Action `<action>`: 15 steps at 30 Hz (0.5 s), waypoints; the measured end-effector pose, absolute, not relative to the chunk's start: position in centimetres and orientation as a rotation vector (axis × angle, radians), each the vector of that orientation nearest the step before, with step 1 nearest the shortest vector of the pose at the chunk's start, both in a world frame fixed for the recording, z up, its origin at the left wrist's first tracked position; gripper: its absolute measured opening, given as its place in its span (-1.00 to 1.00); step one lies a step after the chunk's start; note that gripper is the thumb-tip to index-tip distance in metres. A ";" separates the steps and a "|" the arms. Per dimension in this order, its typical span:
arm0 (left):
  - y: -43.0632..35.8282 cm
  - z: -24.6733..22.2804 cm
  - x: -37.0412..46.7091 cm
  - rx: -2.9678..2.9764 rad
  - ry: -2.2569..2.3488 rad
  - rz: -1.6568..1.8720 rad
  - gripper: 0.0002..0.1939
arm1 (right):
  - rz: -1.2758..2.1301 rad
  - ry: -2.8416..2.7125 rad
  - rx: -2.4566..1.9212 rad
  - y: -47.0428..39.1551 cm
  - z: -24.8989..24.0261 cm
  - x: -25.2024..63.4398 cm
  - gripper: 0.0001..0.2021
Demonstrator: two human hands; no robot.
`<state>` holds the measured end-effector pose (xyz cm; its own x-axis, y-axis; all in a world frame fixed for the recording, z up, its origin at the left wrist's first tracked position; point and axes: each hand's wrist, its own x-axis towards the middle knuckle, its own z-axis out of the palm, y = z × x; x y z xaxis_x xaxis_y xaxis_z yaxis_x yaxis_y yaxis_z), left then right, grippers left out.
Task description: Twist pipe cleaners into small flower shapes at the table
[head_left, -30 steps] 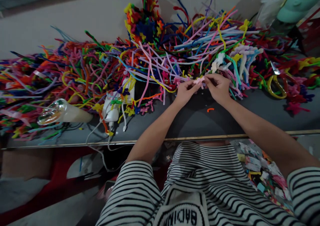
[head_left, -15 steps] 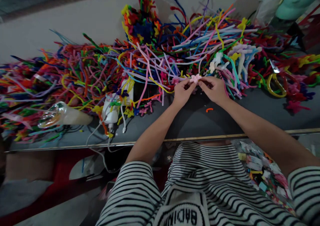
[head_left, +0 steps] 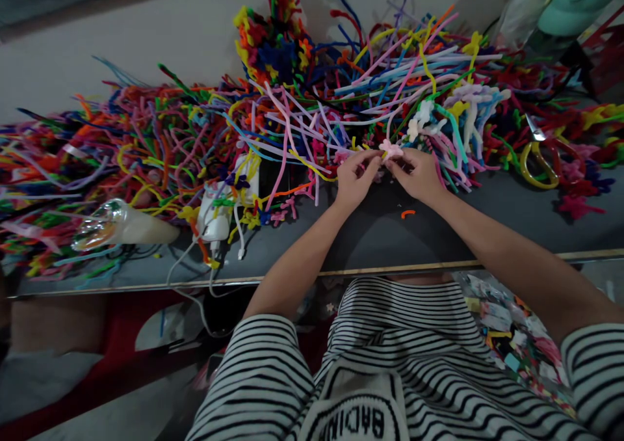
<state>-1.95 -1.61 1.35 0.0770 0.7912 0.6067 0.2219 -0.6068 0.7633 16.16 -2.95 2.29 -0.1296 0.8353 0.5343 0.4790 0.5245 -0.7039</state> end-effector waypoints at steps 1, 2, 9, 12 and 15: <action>-1.6 1.5 -2.1 1.888 0.995 1.581 -0.51 | 0.470 -1.757 -1.098 -3.1 2.4 16.1 -0.69; -1.6 1.6 -2.3 1.887 0.997 1.610 -0.50 | 0.491 -1.731 -1.098 -3.1 2.5 16.1 -0.67; -1.0 1.3 -2.9 1.718 1.104 1.733 -0.48 | 0.688 -1.649 -1.093 -3.2 2.7 16.5 -0.54; -0.9 1.1 -2.8 1.708 1.120 1.726 -0.48 | 0.629 -1.610 -1.146 -3.2 2.6 16.5 -0.50; -0.9 1.1 -2.7 1.730 1.126 1.723 -0.49 | 0.531 -1.579 -1.164 -3.3 2.8 16.4 -0.46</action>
